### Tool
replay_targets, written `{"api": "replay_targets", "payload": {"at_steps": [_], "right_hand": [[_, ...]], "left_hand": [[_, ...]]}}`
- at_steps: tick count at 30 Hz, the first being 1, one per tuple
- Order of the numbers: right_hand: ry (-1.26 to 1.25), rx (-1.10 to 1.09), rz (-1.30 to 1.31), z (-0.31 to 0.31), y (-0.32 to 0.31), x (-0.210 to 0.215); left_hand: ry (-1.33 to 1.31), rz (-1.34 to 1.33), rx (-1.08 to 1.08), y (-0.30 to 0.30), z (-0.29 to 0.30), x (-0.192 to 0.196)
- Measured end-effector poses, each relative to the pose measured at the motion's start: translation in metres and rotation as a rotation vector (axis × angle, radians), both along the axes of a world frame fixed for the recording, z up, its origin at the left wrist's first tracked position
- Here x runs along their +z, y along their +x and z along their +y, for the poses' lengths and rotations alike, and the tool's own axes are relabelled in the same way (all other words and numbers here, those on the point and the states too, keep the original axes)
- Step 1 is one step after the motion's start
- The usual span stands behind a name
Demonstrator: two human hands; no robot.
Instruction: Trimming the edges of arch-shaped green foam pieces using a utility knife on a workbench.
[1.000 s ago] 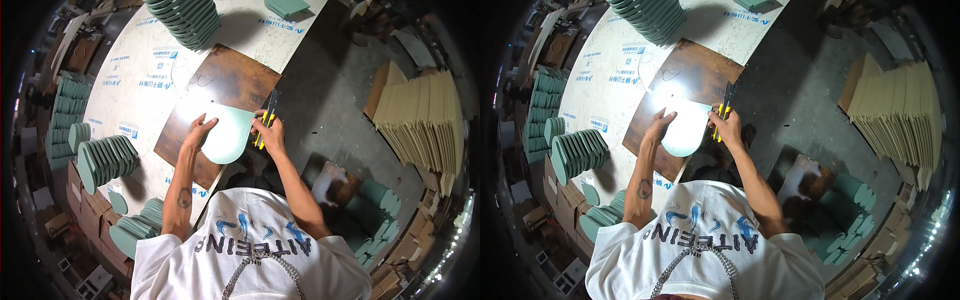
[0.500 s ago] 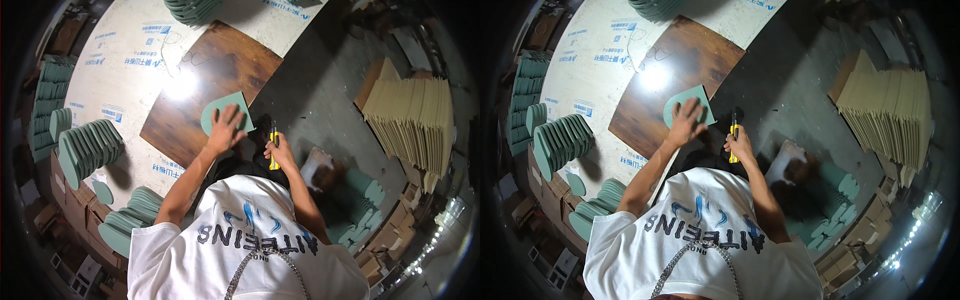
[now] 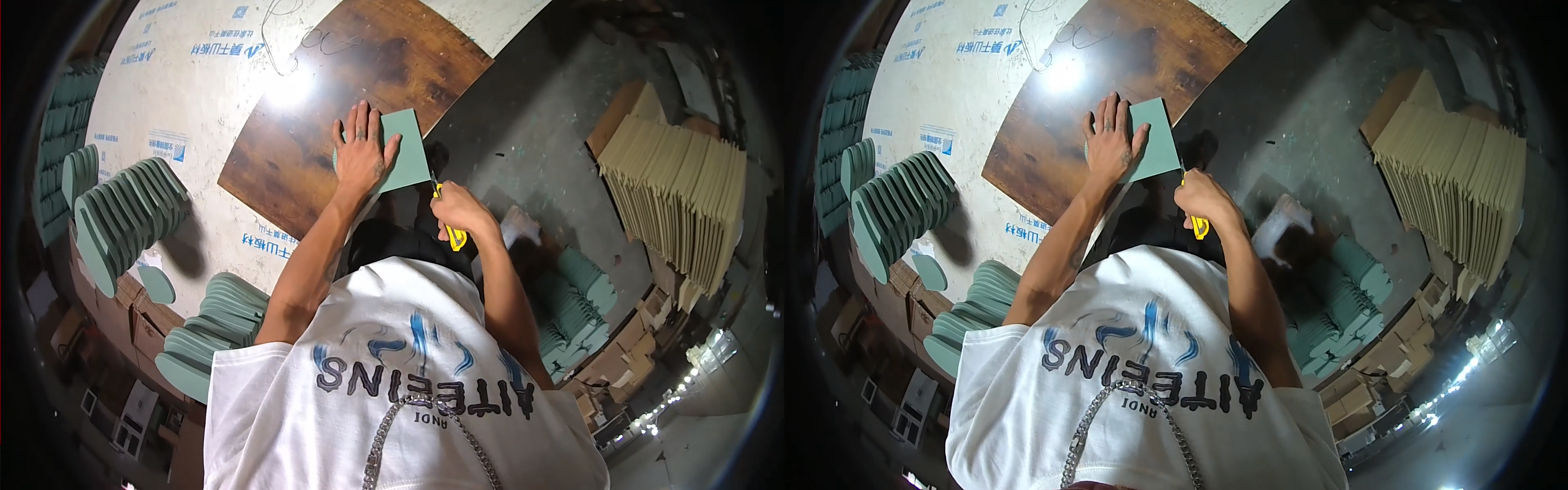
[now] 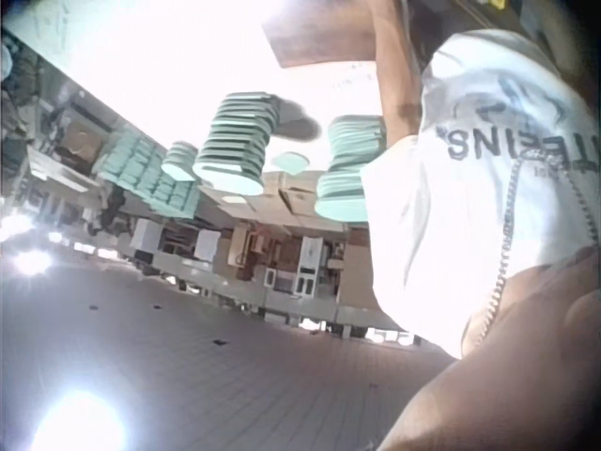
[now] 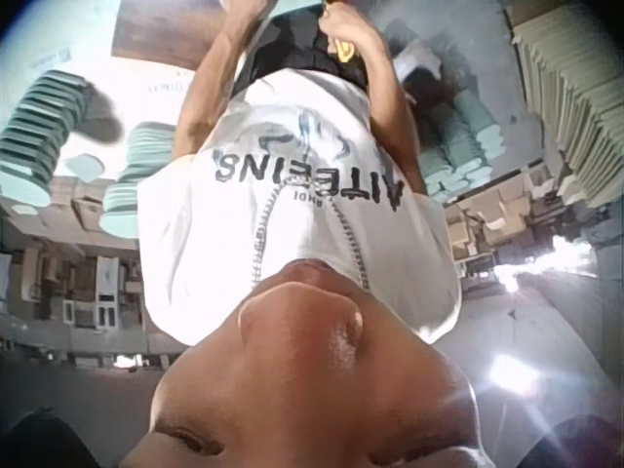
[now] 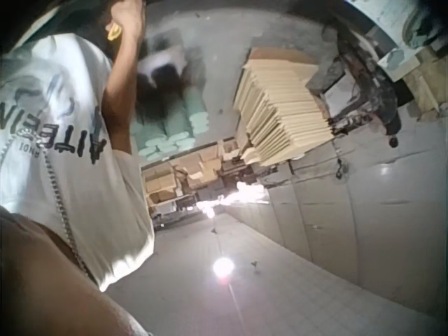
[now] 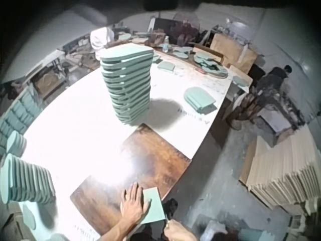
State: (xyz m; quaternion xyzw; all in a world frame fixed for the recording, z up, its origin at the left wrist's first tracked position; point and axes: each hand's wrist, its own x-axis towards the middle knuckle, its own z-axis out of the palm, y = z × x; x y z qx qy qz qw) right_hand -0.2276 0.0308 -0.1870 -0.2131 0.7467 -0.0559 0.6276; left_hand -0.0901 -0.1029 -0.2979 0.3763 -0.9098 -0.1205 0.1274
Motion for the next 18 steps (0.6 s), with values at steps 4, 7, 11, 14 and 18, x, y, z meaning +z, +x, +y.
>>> {"api": "replay_targets", "payload": {"at_steps": [4, 7, 11, 14, 18], "right_hand": [[-0.001, -0.015, 0.038, 0.004, 0.007, -0.003], [-0.015, -0.018, 0.097, 0.007, 0.013, -0.007], [-0.003, -0.03, 0.185, 0.016, 0.025, -0.02], [-0.134, 0.085, 0.386, 0.036, 0.036, -0.051], [-0.189, 0.019, 0.412, 0.038, 0.038, -0.057]], "left_hand": [[0.0, -0.01, 0.0, 0.001, -0.001, 0.0], [0.0, -0.011, -0.002, 0.001, -0.001, -0.002], [0.012, -0.032, -0.003, -0.001, -0.003, 0.0], [0.01, -0.033, -0.006, -0.003, -0.003, -0.002], [-0.009, -0.066, -0.024, -0.005, -0.001, -0.003]]}}
